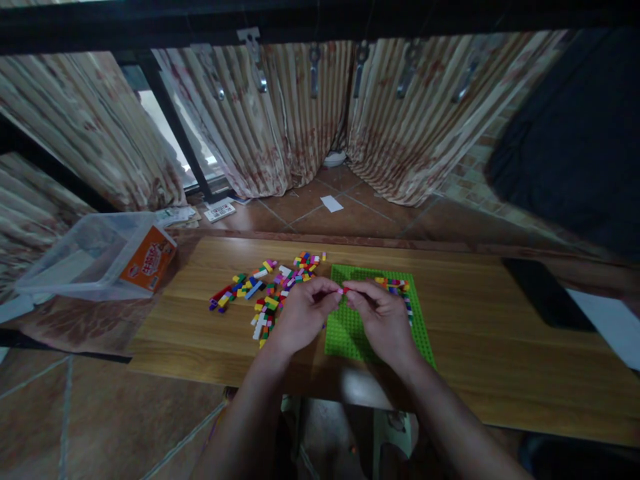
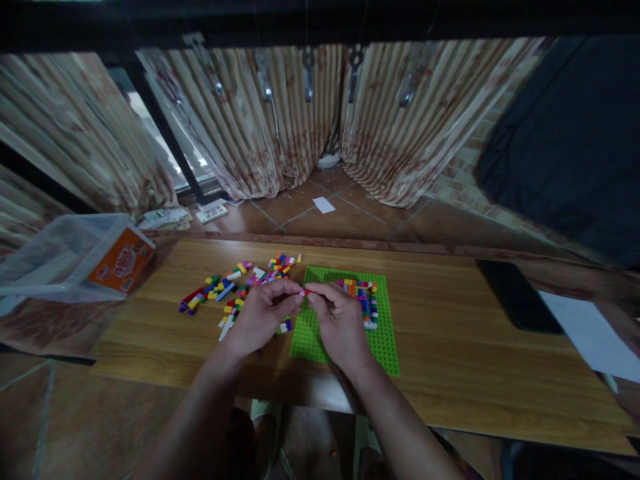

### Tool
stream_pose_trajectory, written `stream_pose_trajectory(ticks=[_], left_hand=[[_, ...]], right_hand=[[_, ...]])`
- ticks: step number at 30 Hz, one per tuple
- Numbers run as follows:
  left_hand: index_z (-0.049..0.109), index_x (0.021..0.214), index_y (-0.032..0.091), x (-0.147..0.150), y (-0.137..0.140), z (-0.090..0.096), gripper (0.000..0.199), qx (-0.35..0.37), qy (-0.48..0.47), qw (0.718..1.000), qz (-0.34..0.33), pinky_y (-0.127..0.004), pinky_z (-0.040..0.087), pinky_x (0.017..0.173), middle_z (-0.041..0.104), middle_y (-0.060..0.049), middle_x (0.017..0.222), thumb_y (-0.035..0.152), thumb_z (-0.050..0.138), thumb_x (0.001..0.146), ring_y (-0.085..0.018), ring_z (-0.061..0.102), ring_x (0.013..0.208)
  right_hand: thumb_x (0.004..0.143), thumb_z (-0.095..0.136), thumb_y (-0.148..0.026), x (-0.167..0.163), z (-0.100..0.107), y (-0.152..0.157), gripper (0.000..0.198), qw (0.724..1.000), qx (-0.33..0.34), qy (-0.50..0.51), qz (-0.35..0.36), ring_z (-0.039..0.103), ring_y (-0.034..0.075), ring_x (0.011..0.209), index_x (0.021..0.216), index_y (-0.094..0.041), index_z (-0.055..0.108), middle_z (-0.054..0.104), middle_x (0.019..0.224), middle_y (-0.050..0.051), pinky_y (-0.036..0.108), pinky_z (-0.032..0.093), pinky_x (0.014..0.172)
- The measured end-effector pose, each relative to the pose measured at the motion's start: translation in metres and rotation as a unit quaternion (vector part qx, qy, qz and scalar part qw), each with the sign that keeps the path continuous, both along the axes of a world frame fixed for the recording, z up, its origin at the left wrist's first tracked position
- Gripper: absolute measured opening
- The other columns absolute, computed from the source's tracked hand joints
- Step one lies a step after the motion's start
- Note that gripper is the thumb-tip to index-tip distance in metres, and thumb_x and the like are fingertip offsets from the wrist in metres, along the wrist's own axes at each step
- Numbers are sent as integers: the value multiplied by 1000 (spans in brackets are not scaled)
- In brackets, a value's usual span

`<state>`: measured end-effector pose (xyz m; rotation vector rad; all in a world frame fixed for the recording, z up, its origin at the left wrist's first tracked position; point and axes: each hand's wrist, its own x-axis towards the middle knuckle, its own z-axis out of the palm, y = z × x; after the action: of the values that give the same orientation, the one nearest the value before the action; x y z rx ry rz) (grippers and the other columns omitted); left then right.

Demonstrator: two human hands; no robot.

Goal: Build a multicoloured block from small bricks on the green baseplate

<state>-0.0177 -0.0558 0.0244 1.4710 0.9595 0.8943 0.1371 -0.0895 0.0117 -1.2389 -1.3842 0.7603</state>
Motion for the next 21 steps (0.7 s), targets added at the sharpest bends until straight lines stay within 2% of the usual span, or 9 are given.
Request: stream_pose_trajectory(ticks=[5, 11, 16, 21], left_hand=[[67, 84, 14, 3, -2, 3, 14, 54, 52, 997, 2, -23, 44, 65, 65, -2, 75, 26, 60, 85, -12, 56, 68], [68, 84, 15, 5, -2, 4, 14, 82, 94, 992, -7, -23, 44, 65, 64, -1, 73, 23, 57, 86, -12, 56, 68], [69, 88, 15, 6, -2, 4, 16, 89, 97, 991, -3, -23, 45, 66, 65, -2, 75, 24, 55, 87, -13, 58, 69], [70, 87, 15, 9, -3, 5, 16, 117, 141, 983, 10, -23, 44, 64, 66, -2, 74, 20, 55, 86, -13, 58, 67]], right_hand=[[89, 57, -30, 4, 1, -3, 18, 999, -4, -45, -4, 63, 15, 72, 98, -24, 72, 68, 80, 1, 30, 51, 70], [89, 57, -28, 6, 3, -4, 18, 997, 9, -69, -13, 64, 15, 71, 97, -24, 72, 69, 80, 1, 32, 51, 78], [89, 56, -26, 6, 6, -5, 18, 998, 2, -60, -6, 64, 14, 71, 97, -23, 72, 69, 82, 1, 29, 51, 69], [90, 56, -27, 6, 5, -6, 18, 998, -8, -66, -2, 65, 15, 73, 96, -22, 72, 69, 83, 2, 29, 51, 68]])
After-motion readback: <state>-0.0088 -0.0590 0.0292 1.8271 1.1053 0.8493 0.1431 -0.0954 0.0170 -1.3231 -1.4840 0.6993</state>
